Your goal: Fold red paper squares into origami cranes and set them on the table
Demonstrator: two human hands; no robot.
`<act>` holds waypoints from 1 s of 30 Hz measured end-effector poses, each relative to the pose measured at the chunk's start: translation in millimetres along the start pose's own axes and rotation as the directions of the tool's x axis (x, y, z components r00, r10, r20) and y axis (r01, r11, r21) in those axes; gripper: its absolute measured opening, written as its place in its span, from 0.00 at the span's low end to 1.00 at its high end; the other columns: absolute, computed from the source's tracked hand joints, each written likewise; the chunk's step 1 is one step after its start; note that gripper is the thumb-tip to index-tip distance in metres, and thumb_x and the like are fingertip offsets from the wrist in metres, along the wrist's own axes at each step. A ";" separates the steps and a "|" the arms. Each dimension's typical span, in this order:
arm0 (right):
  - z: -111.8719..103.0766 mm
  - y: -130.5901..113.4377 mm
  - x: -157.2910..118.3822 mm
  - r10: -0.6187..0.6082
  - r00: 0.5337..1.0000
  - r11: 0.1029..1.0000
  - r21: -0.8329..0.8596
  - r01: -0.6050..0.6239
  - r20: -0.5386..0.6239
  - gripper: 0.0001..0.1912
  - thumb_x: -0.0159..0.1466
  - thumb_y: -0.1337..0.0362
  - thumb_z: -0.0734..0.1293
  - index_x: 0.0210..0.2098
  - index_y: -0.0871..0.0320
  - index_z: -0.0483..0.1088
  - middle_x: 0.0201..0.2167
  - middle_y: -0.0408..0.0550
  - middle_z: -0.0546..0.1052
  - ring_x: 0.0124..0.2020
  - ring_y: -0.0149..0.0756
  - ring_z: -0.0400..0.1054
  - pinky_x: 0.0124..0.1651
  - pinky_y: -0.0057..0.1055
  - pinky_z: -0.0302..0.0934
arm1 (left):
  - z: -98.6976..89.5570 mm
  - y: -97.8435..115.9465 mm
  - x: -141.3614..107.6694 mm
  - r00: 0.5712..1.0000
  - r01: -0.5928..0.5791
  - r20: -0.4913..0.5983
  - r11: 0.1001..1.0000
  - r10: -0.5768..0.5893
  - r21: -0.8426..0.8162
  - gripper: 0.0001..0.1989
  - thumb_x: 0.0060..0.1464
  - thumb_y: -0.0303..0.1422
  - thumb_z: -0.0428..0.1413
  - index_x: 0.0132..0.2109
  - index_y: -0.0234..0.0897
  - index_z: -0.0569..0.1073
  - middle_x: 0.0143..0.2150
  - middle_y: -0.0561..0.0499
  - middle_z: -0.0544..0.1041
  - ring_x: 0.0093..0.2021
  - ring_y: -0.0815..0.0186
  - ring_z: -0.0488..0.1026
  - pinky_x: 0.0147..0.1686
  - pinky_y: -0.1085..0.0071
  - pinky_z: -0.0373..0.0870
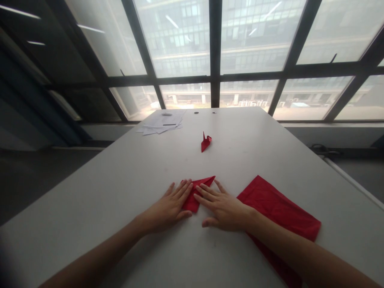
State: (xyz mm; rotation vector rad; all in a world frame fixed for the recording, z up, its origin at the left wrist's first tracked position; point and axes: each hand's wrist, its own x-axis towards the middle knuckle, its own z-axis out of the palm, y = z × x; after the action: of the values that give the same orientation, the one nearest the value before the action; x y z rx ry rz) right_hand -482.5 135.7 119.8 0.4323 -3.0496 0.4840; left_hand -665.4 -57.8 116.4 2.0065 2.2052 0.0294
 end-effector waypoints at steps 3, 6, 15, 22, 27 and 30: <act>-0.7 0.2 0.0 0.011 1.000 1.000 0.015 -0.011 0.023 0.44 0.68 0.42 0.58 0.72 0.53 0.35 0.73 0.56 0.40 0.73 0.48 0.35 0.70 0.59 0.21 | -0.4 -1.6 3.1 1.000 -0.009 -0.024 1.000 0.008 -0.028 0.41 0.65 0.56 0.38 0.73 0.37 0.39 0.74 0.41 0.38 0.74 0.51 0.36 0.69 0.47 0.35; -1.2 1.1 0.8 0.014 0.999 1.000 -0.001 -0.014 -0.030 0.44 0.68 0.42 0.59 0.72 0.54 0.35 0.73 0.57 0.43 0.73 0.48 0.37 0.71 0.57 0.25 | -5.4 -5.0 9.9 0.985 0.038 -0.161 0.988 -0.062 -0.150 0.31 0.69 0.48 0.38 0.72 0.38 0.49 0.73 0.43 0.50 0.73 0.55 0.45 0.69 0.50 0.43; 2.2 7.8 7.6 0.091 0.989 0.994 -0.048 -0.097 -0.114 0.37 0.71 0.44 0.55 0.72 0.55 0.44 0.72 0.55 0.49 0.73 0.48 0.39 0.71 0.59 0.31 | -16.8 -16.3 21.3 0.852 -0.071 -0.493 0.894 -0.176 -0.442 0.12 0.64 0.28 0.51 0.48 0.42 0.79 0.53 0.49 0.77 0.53 0.62 0.73 0.57 0.64 0.67; 2.5 7.5 7.5 0.121 0.988 0.992 -0.029 -0.124 -0.099 0.36 0.71 0.45 0.55 0.72 0.53 0.44 0.71 0.55 0.50 0.72 0.49 0.41 0.69 0.62 0.31 | -13.9 -13.5 21.0 0.871 -0.053 -0.464 0.909 -0.160 -0.413 0.13 0.61 0.25 0.53 0.47 0.42 0.79 0.50 0.49 0.77 0.50 0.62 0.73 0.55 0.64 0.68; 4.5 8.0 6.9 0.125 0.981 0.990 -0.041 -0.132 -0.146 0.40 0.70 0.45 0.57 0.72 0.54 0.37 0.72 0.57 0.48 0.73 0.49 0.40 0.70 0.60 0.32 | -17.4 -12.5 20.1 0.848 -0.030 -0.496 0.918 -0.186 -0.395 0.12 0.61 0.25 0.54 0.48 0.42 0.78 0.49 0.49 0.77 0.50 0.62 0.73 0.55 0.63 0.68; 7.4 9.7 6.8 0.148 0.979 0.987 -0.048 -0.156 -0.139 0.39 0.71 0.45 0.55 0.72 0.56 0.38 0.72 0.56 0.47 0.73 0.48 0.39 0.71 0.59 0.32 | -15.8 -8.8 19.0 0.889 -0.053 -0.438 0.922 -0.132 -0.385 0.12 0.61 0.27 0.55 0.49 0.44 0.78 0.49 0.51 0.77 0.48 0.63 0.73 0.53 0.65 0.68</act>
State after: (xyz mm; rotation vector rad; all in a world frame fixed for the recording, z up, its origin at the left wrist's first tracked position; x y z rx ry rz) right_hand -491.5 140.4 110.3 0.1577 -2.9692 0.4093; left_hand -677.8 -38.4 128.9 1.8591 2.2505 0.9534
